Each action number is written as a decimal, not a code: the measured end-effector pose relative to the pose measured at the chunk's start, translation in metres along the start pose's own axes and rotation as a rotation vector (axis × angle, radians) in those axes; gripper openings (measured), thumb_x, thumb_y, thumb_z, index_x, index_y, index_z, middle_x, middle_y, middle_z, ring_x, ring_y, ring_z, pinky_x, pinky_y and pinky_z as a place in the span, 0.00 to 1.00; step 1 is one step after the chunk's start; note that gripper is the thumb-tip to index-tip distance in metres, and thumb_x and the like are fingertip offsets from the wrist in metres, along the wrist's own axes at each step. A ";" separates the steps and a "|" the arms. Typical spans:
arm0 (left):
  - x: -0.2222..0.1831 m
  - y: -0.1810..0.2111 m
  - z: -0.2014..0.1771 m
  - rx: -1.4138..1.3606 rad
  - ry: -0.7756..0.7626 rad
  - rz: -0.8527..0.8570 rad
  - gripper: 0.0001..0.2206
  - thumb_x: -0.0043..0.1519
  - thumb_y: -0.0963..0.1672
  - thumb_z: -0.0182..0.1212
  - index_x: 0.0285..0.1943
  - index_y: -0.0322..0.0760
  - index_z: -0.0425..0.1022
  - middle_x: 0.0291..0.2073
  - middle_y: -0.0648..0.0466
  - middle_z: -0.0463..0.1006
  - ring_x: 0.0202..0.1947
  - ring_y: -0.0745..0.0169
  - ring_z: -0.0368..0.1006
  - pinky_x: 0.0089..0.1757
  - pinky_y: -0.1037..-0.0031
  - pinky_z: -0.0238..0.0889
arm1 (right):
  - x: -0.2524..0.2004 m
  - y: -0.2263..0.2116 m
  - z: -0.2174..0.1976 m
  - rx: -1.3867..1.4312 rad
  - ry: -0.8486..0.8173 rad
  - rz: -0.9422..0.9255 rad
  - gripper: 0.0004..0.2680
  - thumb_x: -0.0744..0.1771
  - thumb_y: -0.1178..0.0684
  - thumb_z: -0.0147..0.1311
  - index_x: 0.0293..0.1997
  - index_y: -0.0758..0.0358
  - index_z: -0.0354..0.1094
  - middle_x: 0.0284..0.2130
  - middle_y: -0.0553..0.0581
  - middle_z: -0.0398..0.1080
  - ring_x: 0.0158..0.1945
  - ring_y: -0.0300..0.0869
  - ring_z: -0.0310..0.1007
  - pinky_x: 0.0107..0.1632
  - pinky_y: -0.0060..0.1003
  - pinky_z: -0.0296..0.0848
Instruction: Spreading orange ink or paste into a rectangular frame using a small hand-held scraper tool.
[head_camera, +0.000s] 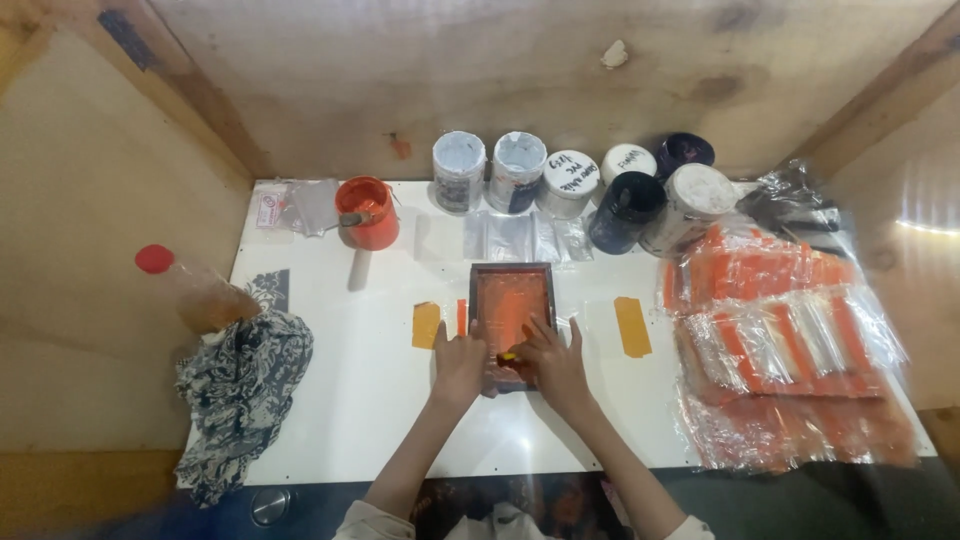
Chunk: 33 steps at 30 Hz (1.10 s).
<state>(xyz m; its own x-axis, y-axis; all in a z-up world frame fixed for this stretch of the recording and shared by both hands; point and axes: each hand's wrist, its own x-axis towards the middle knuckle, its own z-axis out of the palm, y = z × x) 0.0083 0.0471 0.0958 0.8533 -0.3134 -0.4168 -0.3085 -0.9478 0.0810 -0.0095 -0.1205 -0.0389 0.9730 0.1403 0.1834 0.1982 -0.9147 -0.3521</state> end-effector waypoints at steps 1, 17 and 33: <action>-0.004 0.001 -0.003 0.002 0.001 0.001 0.10 0.53 0.37 0.70 0.43 0.35 0.82 0.35 0.51 0.85 0.42 0.56 0.80 0.66 0.51 0.35 | 0.010 0.009 0.004 0.001 0.002 0.001 0.04 0.64 0.50 0.62 0.39 0.39 0.80 0.48 0.44 0.77 0.71 0.40 0.59 0.72 0.67 0.35; 0.019 -0.003 0.025 -0.027 -0.030 -0.018 0.12 0.50 0.40 0.74 0.42 0.36 0.82 0.36 0.51 0.85 0.43 0.56 0.80 0.67 0.52 0.33 | 0.078 0.068 0.048 -0.183 0.153 -0.251 0.03 0.66 0.49 0.57 0.40 0.42 0.76 0.48 0.44 0.78 0.65 0.34 0.68 0.72 0.56 0.48; 0.017 -0.003 0.023 -0.047 0.040 -0.007 0.07 0.53 0.40 0.73 0.39 0.38 0.83 0.33 0.53 0.85 0.42 0.55 0.82 0.65 0.51 0.37 | -0.024 0.014 0.025 -0.082 0.068 -0.068 0.06 0.64 0.50 0.62 0.43 0.48 0.75 0.49 0.51 0.77 0.62 0.40 0.71 0.70 0.55 0.53</action>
<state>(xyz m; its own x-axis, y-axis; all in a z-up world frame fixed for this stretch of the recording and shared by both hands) 0.0137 0.0457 0.0677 0.8716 -0.3082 -0.3811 -0.2832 -0.9513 0.1215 -0.0268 -0.1270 -0.0713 0.9468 0.1790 0.2673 0.2501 -0.9322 -0.2615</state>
